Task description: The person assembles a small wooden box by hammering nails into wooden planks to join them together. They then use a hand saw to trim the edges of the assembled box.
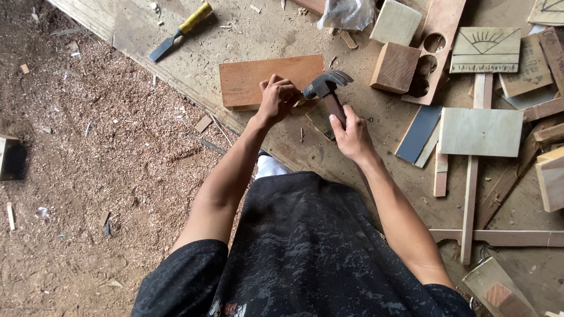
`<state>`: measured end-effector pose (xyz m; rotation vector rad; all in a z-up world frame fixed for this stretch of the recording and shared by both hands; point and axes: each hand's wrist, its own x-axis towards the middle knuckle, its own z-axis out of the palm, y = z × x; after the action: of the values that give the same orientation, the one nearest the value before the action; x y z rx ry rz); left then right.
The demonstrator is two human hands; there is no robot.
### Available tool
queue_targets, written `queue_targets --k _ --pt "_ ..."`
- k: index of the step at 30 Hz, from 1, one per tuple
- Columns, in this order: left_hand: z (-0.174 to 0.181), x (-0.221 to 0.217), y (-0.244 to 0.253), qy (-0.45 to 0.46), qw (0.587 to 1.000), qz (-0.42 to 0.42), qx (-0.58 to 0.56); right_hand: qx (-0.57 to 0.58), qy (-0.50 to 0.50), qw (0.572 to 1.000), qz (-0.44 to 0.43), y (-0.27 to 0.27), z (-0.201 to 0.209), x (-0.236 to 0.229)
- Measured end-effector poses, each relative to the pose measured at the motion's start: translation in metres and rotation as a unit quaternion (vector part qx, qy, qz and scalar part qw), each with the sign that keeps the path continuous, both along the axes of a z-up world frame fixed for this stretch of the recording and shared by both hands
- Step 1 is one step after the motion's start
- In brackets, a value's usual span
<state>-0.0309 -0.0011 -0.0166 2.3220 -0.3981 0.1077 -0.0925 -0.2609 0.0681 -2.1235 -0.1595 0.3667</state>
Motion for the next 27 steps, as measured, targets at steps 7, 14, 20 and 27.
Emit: queue_targets --k 7,14,20,27 --pt "0.0036 -0.0019 -0.0010 -0.012 1.000 -0.001 -0.002 -0.025 -0.013 1.000 -0.006 0.0034 0.0082 0.0002" --pt "0.0045 -0.0011 -0.0021 -0.011 1.000 0.005 0.003 -0.036 -0.030 0.999 -0.014 0.0041 0.0104 0.0003" --pt "0.0049 -0.0017 -0.0020 -0.012 1.000 0.004 0.008 -0.028 -0.048 0.998 -0.023 0.0019 0.0080 0.0017" --pt "0.0016 0.0026 -0.0013 0.007 1.000 0.012 0.003 -0.038 -0.013 0.999 -0.035 0.0005 0.0053 0.0001"
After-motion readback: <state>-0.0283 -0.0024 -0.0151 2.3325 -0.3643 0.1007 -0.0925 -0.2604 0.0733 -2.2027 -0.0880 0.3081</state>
